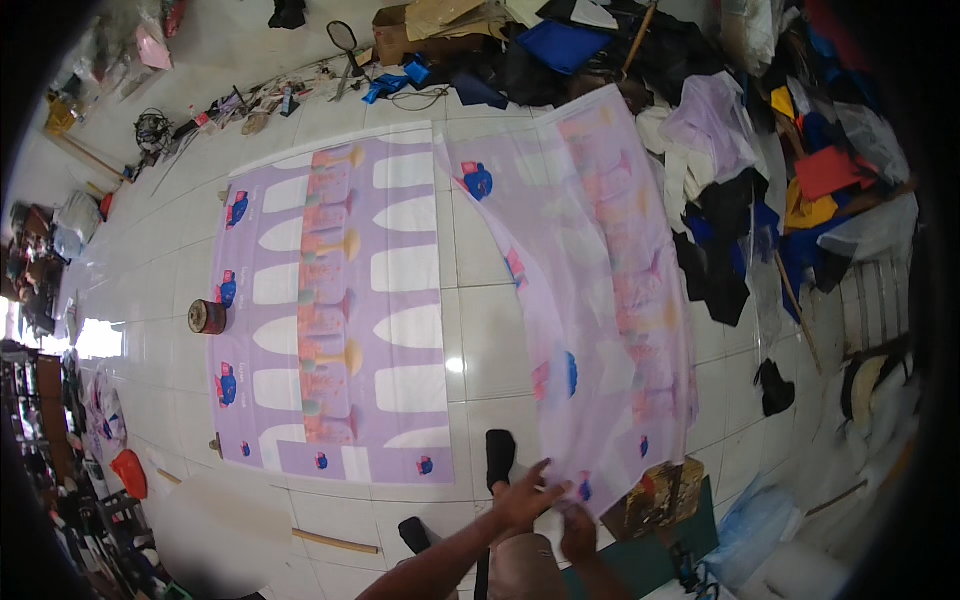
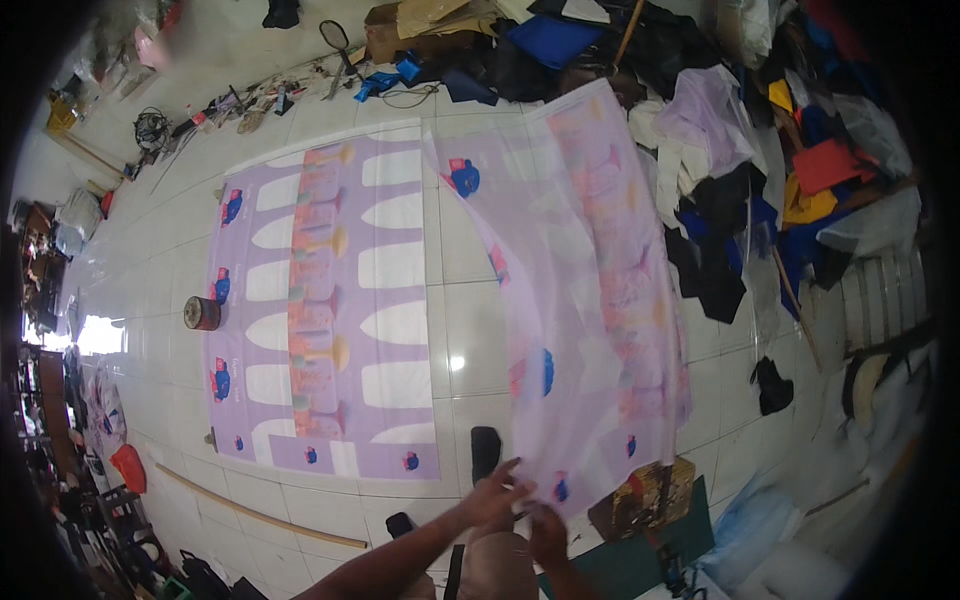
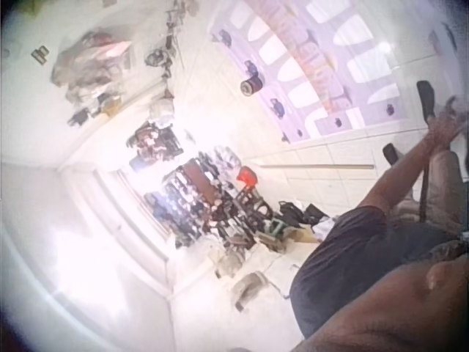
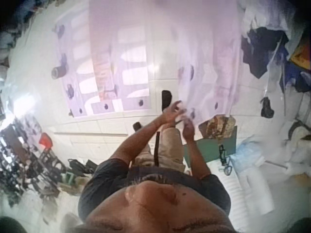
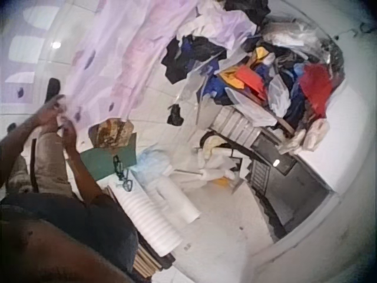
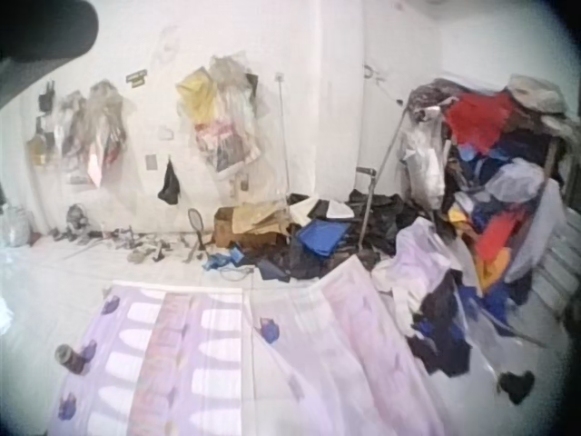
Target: The person uses shears to cut along a line on a large printed fabric banner laid on the floor, then folds the cut edge and secures it with a metal clamp using a weighted object.
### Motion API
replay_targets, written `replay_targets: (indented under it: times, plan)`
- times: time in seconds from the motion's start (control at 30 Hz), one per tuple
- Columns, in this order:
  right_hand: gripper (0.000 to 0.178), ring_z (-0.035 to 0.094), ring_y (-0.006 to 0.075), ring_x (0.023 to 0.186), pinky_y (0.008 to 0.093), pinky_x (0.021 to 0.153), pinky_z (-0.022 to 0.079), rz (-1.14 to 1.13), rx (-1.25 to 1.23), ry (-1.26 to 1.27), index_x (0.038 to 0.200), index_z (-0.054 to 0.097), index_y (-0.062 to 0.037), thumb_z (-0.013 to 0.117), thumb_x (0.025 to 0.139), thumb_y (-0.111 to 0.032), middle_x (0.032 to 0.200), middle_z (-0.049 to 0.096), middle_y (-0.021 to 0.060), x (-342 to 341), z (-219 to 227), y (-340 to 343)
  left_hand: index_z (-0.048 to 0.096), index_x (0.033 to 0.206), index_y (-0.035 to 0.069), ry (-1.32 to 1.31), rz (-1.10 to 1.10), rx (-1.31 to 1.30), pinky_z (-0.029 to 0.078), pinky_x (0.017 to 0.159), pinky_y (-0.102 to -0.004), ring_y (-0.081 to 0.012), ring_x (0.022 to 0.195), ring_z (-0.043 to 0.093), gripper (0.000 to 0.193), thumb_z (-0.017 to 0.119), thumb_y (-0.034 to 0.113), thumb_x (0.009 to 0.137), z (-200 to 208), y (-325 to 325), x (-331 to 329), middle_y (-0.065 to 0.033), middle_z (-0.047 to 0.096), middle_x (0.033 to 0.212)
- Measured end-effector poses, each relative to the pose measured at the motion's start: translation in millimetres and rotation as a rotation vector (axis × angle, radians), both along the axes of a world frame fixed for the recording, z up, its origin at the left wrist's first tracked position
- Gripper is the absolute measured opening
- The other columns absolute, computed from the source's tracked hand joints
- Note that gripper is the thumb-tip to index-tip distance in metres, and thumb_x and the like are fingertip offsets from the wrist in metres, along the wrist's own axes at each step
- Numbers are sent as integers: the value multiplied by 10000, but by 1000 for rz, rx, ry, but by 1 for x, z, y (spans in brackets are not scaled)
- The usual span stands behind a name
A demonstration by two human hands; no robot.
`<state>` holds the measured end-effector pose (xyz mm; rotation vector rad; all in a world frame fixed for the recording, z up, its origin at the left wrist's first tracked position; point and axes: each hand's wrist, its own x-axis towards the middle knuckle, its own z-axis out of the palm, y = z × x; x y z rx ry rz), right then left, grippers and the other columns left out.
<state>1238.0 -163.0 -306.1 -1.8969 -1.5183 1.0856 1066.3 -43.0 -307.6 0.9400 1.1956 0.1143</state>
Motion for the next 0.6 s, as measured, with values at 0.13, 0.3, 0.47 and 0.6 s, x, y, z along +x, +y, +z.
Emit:
replay_targets:
  times: [0.13, 0.3, 0.47, 0.6]
  plan:
    - [237, 686, 364, 887, 392, 842, 539, 414, 84, 125, 1033, 659, 0, 660, 831, -124, 983, 705, 184, 41, 64, 86, 347, 1504, 106, 163, -72, 158, 514, 889, -472, -384, 1099, 632, 639, 573, 286, 934, 63, 29, 33, -267, 625, 1183]
    - [773, 668, 395, 990, 427, 872, 533, 117, -210, -176, 1350, 435, 19, 775, 813, -420, 1201, 612, 237, 5, 83, 255, 291, 1537, 196, 277, -366, 298, 524, 847, -514, -379, 1029, 647, 664, 521, 149, 915, 71, 46, 5, -221, 640, 1113]
    - [456, 636, 447, 1064, 507, 908, 516, 171, -457, -450, 1180, 615, 34, 639, 852, -283, 1105, 660, 301, -18, 0, 309, 180, 1578, 231, 101, -351, 372, 502, 847, -535, -404, 1021, 644, 697, 517, 265, 969, 106, 38, -18, -222, 621, 1150]
    - [411, 635, 305, 930, 441, 777, 530, -548, -524, 301, 1186, 618, -1, 611, 840, -223, 1091, 653, 132, -20, 6, 344, 295, 1548, 153, 109, 190, 470, 489, 955, -477, -392, 1077, 639, 715, 623, 380, 954, 130, -7, -124, -237, 611, 1229]
